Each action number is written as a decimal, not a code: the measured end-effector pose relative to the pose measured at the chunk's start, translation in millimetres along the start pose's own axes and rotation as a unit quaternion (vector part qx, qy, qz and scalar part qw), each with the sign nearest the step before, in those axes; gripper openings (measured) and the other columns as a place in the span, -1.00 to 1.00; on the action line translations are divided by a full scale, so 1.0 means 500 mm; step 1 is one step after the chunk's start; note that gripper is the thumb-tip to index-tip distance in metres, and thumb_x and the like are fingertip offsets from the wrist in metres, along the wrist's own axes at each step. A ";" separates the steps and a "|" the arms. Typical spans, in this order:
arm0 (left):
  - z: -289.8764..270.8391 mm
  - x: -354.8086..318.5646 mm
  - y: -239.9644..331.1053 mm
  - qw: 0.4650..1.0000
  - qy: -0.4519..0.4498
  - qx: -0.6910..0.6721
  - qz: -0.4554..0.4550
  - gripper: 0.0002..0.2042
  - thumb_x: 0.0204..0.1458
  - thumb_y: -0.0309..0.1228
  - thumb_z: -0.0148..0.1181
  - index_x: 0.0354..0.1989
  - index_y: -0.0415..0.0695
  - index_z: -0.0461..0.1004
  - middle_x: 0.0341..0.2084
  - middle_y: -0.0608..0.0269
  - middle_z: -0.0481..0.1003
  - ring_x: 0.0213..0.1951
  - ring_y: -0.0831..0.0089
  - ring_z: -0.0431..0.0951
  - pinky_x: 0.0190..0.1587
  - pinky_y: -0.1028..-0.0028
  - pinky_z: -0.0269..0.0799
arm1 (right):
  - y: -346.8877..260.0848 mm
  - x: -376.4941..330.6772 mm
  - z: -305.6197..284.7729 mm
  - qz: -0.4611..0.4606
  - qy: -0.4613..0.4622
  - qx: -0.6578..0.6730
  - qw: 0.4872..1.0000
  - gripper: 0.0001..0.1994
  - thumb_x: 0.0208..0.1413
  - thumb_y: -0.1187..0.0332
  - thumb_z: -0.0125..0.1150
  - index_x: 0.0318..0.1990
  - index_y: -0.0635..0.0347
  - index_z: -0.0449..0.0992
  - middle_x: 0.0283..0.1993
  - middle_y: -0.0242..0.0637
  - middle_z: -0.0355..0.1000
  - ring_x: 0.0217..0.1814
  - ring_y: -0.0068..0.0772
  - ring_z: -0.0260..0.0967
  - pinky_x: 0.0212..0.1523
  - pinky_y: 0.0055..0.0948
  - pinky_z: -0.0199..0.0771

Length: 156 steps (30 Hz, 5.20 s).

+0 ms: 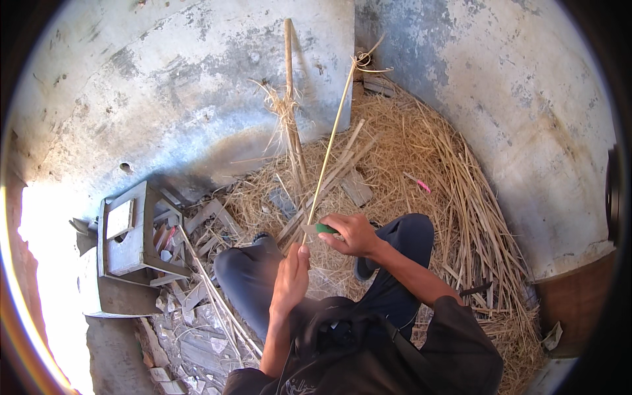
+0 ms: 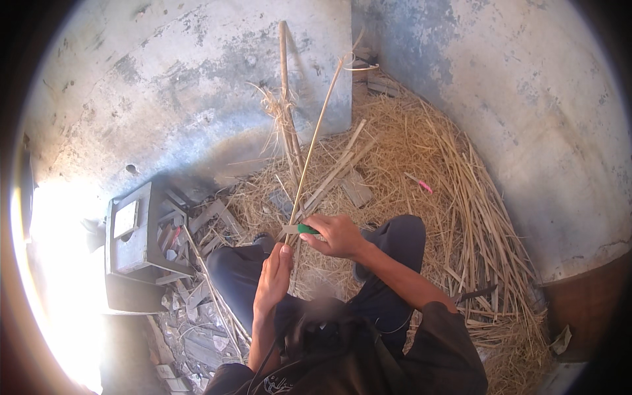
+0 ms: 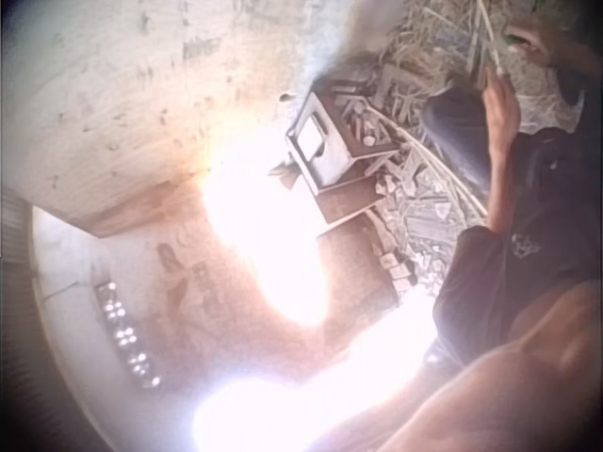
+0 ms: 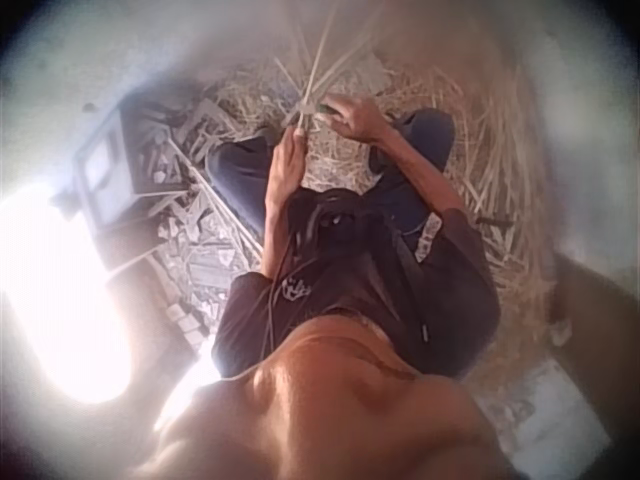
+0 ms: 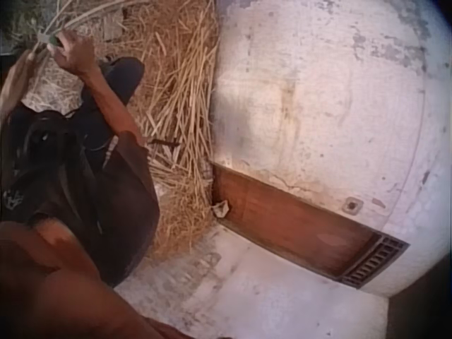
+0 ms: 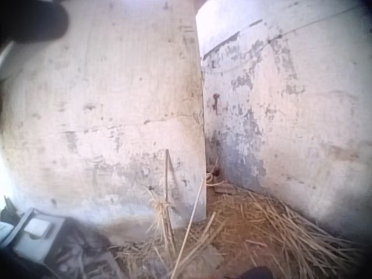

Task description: The person sits on the floor and uses a green utility knife to peel the outer layer off a long bamboo stick. They hold the stick with their left hand and scrape the blade along its length with their right hand, creating thin strips of bamboo.

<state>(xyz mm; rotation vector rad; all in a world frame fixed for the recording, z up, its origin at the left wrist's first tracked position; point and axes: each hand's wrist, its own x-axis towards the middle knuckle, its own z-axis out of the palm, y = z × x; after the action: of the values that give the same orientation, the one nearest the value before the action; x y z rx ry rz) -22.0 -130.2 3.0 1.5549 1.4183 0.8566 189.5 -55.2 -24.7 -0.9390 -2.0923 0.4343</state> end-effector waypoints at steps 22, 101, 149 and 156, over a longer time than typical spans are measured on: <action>0.007 -0.022 0.006 0.985 0.078 0.149 0.024 -0.75 0.51 -0.26 -0.13 -0.16 -0.18 0.27 -0.59 -0.21 0.44 -0.45 -0.34 0.49 -0.40 -0.17 0.29 | -0.011 0.007 -0.005 -0.018 0.012 -0.084 0.996 -0.76 0.24 0.17 0.33 -0.16 0.15 0.64 -0.30 -0.27 0.62 -0.42 -0.21 0.60 -0.40 -0.29 0.60; -0.019 -0.095 0.020 0.992 0.007 0.119 0.035 -0.83 0.46 -0.37 -0.07 -0.13 -0.23 0.27 -0.54 -0.26 0.44 -0.42 -0.38 0.48 -0.36 -0.18 0.31 | 0.023 0.016 -0.061 0.003 0.092 -0.065 0.994 -0.75 0.17 0.25 0.34 -0.12 0.23 0.65 -0.28 -0.22 0.63 -0.37 -0.19 0.64 -0.36 -0.30 0.60; -0.033 -0.037 0.045 0.998 0.008 0.061 -0.019 -0.76 0.42 -0.26 0.08 -0.15 -0.23 0.40 -0.61 -0.10 0.45 -0.50 -0.14 0.52 -0.38 0.02 0.32 | -0.004 0.005 -0.011 -0.063 0.023 0.019 0.998 -0.77 0.20 0.24 0.37 -0.13 0.21 0.64 -0.36 -0.25 0.56 -0.45 -0.19 0.56 -0.44 -0.29 0.54; -0.013 -0.034 0.043 0.997 0.038 0.066 -0.035 -0.71 0.45 -0.22 0.03 -0.18 -0.23 0.39 -0.63 -0.04 0.44 -0.55 0.01 0.48 -0.40 0.08 0.31 | -0.012 0.009 -0.010 -0.050 0.043 0.001 0.998 -0.77 0.18 0.24 0.39 -0.15 0.19 0.65 -0.36 -0.28 0.58 -0.45 -0.20 0.56 -0.44 -0.30 0.56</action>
<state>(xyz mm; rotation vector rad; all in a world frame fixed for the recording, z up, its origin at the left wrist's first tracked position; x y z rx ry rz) -21.2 -146.5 26.2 1.5748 1.6019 0.8010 188.5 -55.9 -15.7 -0.8323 -2.0501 0.3387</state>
